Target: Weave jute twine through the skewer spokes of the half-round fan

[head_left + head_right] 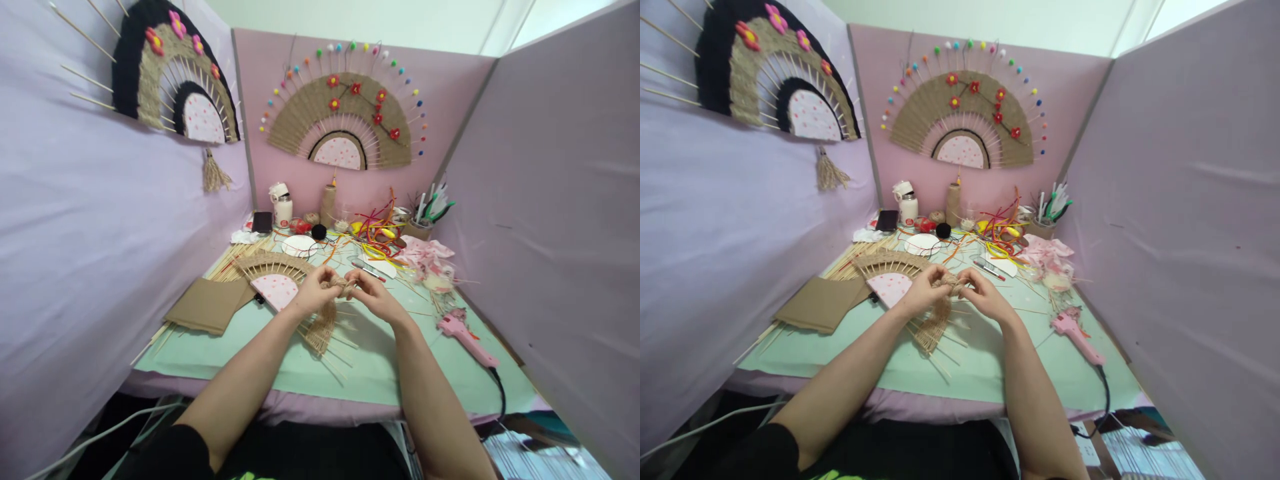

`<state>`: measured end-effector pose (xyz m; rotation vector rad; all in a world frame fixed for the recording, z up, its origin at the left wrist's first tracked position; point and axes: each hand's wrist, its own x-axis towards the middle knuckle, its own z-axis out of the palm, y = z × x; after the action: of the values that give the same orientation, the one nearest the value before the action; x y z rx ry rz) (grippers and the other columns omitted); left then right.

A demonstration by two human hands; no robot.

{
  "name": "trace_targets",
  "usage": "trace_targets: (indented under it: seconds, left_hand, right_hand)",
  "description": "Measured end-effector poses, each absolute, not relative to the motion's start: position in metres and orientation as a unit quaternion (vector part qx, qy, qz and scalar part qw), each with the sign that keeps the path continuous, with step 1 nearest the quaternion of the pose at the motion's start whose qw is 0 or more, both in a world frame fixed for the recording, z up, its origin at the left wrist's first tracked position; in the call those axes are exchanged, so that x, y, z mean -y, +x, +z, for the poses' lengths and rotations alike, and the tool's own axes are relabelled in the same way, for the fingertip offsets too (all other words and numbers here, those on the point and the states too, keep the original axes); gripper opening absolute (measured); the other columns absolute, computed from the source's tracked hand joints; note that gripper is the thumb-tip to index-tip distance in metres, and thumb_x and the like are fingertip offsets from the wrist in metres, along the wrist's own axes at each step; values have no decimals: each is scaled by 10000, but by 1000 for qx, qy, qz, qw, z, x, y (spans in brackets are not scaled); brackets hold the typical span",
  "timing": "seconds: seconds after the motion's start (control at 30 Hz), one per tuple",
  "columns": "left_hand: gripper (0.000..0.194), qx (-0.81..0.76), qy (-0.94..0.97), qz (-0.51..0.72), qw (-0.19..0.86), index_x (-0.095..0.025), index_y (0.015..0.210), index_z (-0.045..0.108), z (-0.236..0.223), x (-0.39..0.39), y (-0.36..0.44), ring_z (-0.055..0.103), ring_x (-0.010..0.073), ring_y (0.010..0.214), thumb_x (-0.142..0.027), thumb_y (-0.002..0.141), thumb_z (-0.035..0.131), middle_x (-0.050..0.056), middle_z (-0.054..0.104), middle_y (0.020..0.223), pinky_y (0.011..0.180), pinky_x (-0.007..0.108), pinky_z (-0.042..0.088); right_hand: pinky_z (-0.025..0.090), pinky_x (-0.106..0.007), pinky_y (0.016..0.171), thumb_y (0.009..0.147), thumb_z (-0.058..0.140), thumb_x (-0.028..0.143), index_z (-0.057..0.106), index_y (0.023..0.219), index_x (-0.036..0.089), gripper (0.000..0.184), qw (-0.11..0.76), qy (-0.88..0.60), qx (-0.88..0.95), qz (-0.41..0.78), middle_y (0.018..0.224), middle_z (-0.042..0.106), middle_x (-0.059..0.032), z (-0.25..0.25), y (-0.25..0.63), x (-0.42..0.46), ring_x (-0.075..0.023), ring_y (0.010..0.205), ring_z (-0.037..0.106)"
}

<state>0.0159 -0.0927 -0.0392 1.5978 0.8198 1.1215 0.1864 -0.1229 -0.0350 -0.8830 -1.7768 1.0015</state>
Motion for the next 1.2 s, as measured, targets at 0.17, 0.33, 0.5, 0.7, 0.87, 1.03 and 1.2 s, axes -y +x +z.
trace_targets:
  seconds: [0.17, 0.33, 0.5, 0.7, 0.87, 1.03, 1.2]
  left_hand:
    - [334, -309, 528, 470, 636, -181, 883, 499, -36, 92, 15, 523, 96, 652, -272, 627, 694, -33, 534, 740, 583, 215, 412]
    - [470, -229, 476, 431, 732, -189, 992, 575, -35, 93, 11, 572, 131, 782, -379, 604, 759, 25, 601, 884, 672, 248, 451]
    - [366, -228, 385, 457, 768, -175, 854, 579, -39, 89, 9, 563, 89, 718, -340, 598, 782, 6, 599, 828, 636, 211, 475]
    - [211, -264, 308, 457, 792, -118, 804, 582, -41, 80, 8, 605, 109, 730, -304, 752, 668, 69, 628, 805, 600, 182, 518]
    - [134, -281, 279, 495, 773, -135, 803, 559, -44, 76, 9, 631, 120, 755, -265, 815, 590, 66, 640, 795, 590, 171, 525]
    - [197, -257, 266, 501, 782, -121, 928, 588, -42, 76, 8, 627, 145, 822, -277, 828, 521, 101, 645, 908, 777, 282, 534]
    - [257, -235, 280, 504, 783, -146, 997, 579, -41, 80, 9, 627, 139, 812, -130, 752, 504, 81, 648, 907, 889, 357, 482]
  right_hand:
    - [457, -266, 695, 725, 639, 225, 471, 807, 206, 188, 456, -347, 688, 446, 932, 495, -18, -35, 181, 124, -138, 830, 512]
    - [466, -261, 631, 715, 650, 253, 496, 972, 230, 300, 499, -375, 649, 435, 902, 539, -10, -36, 178, 123, -132, 764, 542]
    - [453, -272, 565, 737, 623, 327, 529, 765, 195, 164, 517, -401, 634, 413, 694, 558, 9, -36, 180, 122, -122, 609, 529]
    - [458, -273, 560, 689, 633, 326, 513, 771, 200, 193, 628, -434, 501, 409, 711, 586, -3, -40, 191, 111, -130, 617, 550]
    - [451, -285, 606, 668, 574, 275, 471, 729, 199, 142, 719, -485, 414, 278, 716, 547, 3, -41, 216, 102, -136, 640, 536]
    - [419, -406, 824, 704, 478, 199, 528, 925, 159, 230, 622, -648, 438, -28, 951, 556, -115, -49, 242, 106, -240, 929, 521]
    - [363, -451, 862, 644, 579, 180, 586, 1007, 174, 363, 313, -738, 597, 8, 1015, 553, -160, -71, 245, 111, -323, 1006, 500]
